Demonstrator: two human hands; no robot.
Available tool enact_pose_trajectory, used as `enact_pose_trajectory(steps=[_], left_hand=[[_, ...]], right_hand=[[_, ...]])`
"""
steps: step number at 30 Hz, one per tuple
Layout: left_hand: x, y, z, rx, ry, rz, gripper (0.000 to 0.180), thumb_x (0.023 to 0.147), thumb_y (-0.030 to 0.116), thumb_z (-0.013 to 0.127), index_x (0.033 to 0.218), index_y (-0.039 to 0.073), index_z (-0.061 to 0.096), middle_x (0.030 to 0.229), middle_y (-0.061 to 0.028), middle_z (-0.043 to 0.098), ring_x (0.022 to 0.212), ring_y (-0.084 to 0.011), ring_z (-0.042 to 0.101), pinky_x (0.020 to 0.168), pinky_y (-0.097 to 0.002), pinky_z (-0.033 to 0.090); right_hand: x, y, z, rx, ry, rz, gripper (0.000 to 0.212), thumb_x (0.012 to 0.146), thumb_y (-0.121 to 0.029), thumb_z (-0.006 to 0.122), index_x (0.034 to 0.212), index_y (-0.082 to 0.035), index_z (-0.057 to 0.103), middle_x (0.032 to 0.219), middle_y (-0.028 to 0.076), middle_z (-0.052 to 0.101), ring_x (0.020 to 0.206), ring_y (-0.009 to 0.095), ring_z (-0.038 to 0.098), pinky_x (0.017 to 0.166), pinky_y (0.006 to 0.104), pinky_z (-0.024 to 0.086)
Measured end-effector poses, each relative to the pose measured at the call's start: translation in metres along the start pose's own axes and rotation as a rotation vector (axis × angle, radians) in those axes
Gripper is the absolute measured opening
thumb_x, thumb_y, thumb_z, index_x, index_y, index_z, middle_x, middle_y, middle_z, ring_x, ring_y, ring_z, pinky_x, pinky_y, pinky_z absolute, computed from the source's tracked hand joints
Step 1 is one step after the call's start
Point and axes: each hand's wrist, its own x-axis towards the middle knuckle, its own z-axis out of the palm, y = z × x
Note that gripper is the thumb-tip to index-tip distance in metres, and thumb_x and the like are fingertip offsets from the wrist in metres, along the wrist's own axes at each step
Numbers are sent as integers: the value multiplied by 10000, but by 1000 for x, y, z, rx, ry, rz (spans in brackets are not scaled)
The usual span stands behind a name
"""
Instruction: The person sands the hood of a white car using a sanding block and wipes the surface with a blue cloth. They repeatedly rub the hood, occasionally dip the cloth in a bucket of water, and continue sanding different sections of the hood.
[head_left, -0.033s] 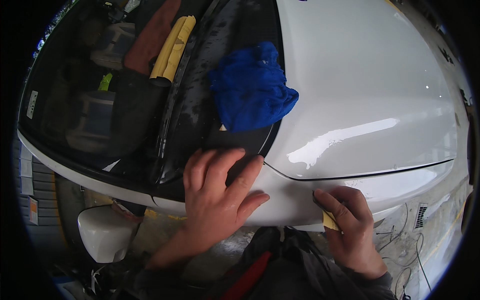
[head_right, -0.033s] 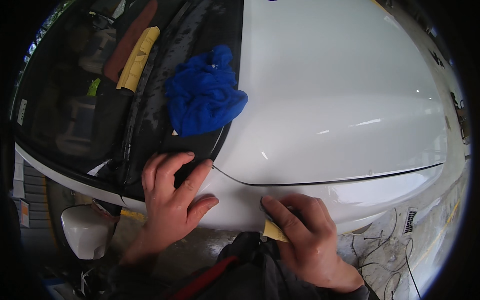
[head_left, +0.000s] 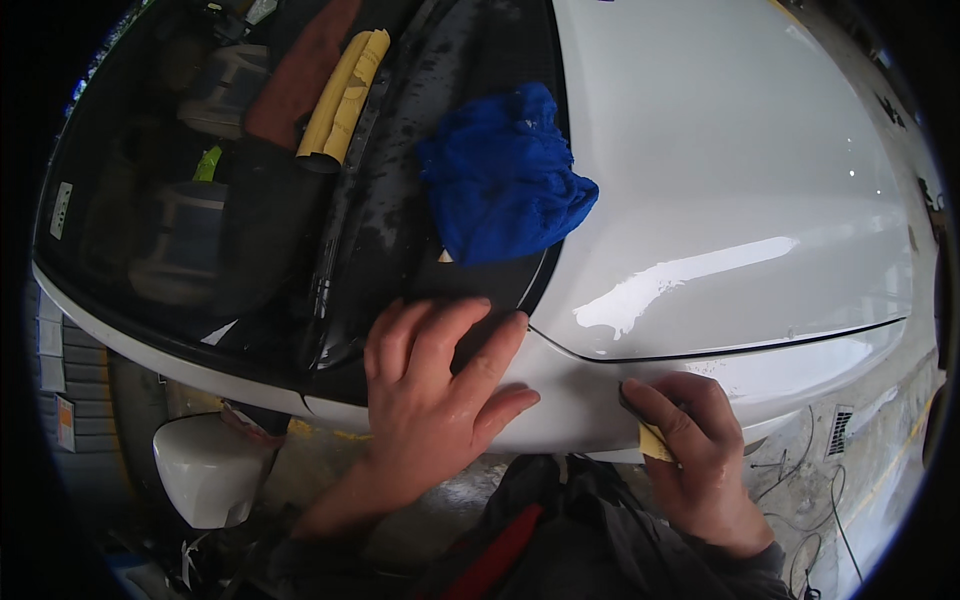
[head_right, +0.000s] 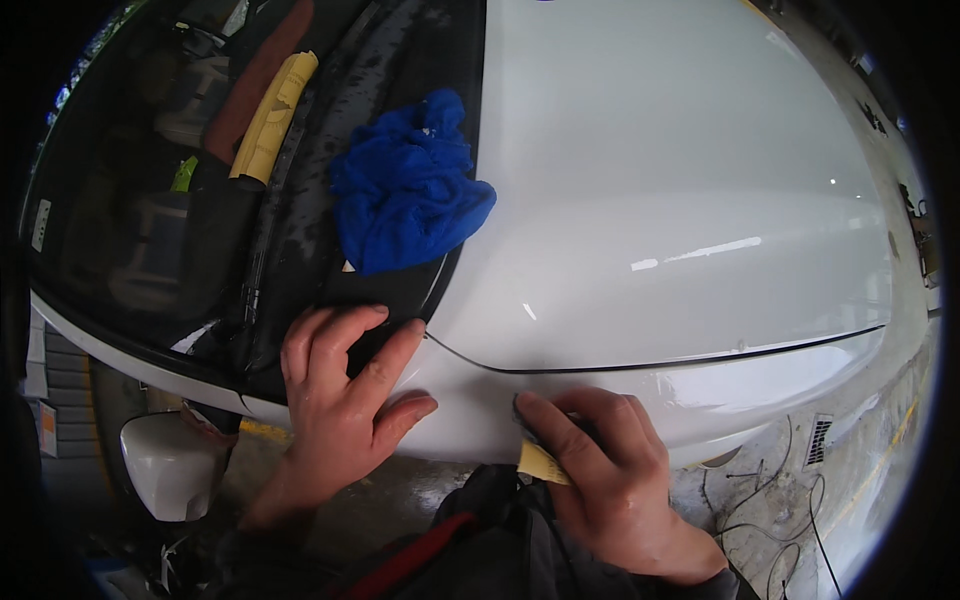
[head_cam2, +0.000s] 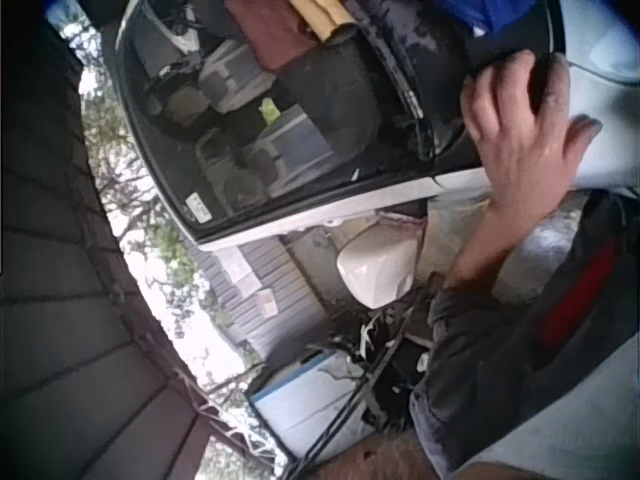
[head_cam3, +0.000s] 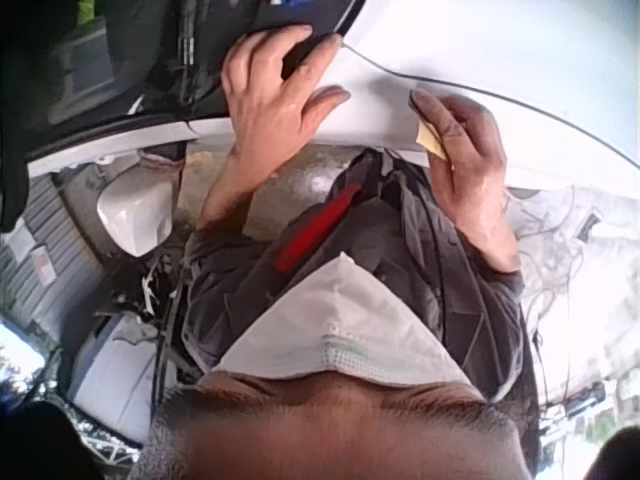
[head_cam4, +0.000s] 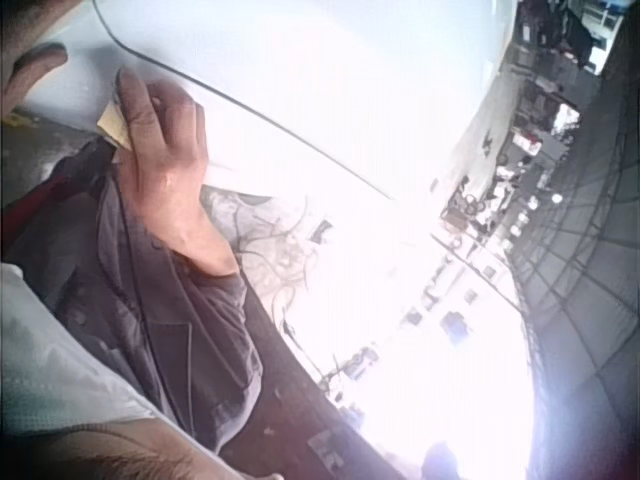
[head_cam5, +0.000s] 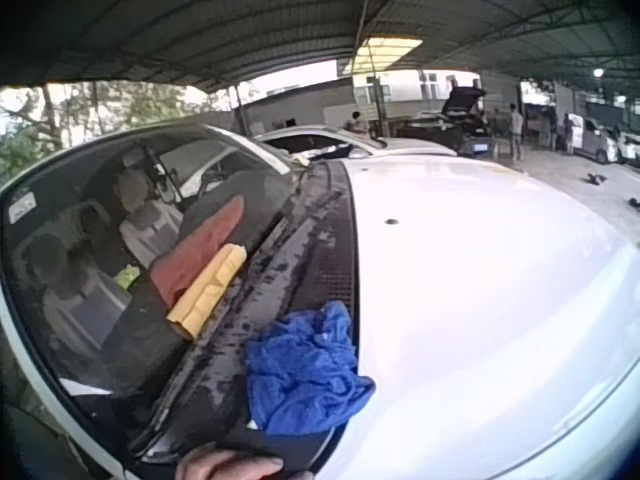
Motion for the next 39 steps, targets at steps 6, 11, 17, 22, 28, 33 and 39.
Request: enact_pose_trajectory(steps=[6, 11, 17, 22, 28, 33, 39], left_hand=[[-3, -4, 5, 33, 11, 44, 515, 842, 489, 818, 1304, 263, 798, 1445, -50, 579, 1289, -347, 496, 1119, -551, 423], [-4, -6, -1, -5, -46, 74, 413, 838, 504, 811, 1221, 351, 827, 1471, -10, 577, 1350, -323, 487, 1157, -592, 383], [-8, -6, 1, -104, 28, 78, 301, 792, 399, 848, 1086, 335, 843, 1373, -9, 661, 1346, -307, 568, 1204, -638, 335], [-7, 12, -4, -672, 231, 13, 560, 877, 128, 844, 1393, 4, 665, 1244, -143, 734, 1095, -300, 714, 1035, -467, 525], [4, 75, 14, -1590, -16, -406, 417, 1074, 64, 658, 1446, -22, 489, 1165, -120, 684, 1043, -181, 682, 892, -335, 549], [0, 77, 28, -1690, -58, -429, 257, 1162, 170, 516, 1374, 24, 520, 1131, -24, 635, 979, -74, 575, 861, -256, 486], [-5, 95, 34, -1786, -66, -455, 387, 1164, 297, 506, 1429, 18, 483, 1269, -64, 578, 1125, -110, 546, 967, -301, 474]], right_hand=[[19, -9, 15, -38, -38, -60, 672, 700, 4, 766, 1368, -57, 718, 1195, 140, 644, 949, 324, 665, 806, 417, 588], [25, -15, 19, -83, -65, -29, 636, 723, 2, 771, 1352, -53, 690, 1191, 151, 643, 974, 343, 676, 810, 419, 592], [30, -31, 16, 524, 16, 312, 349, 1024, -118, 675, 1334, 12, 581, 1230, 189, 697, 1110, 286, 691, 968, 394, 550], [40, -46, 15, 1013, 191, 527, 368, 1096, -231, 657, 1391, -22, 591, 1241, 112, 737, 1115, 186, 705, 958, 339, 562], [31, -44, 27, 1265, 332, 495, 250, 1091, -128, 677, 1331, -59, 656, 1148, -6, 719, 1009, 69, 643, 847, 251, 520], [22, -34, 27, 1193, 374, 495, 200, 1076, -108, 694, 1264, -39, 686, 1163, -1, 727, 1052, 78, 638, 962, 281, 503], [8, -23, 27, 1219, 325, 384, 127, 1040, -57, 725, 1166, -50, 713, 1280, 8, 690, 1116, 95, 625, 1043, 300, 470]])
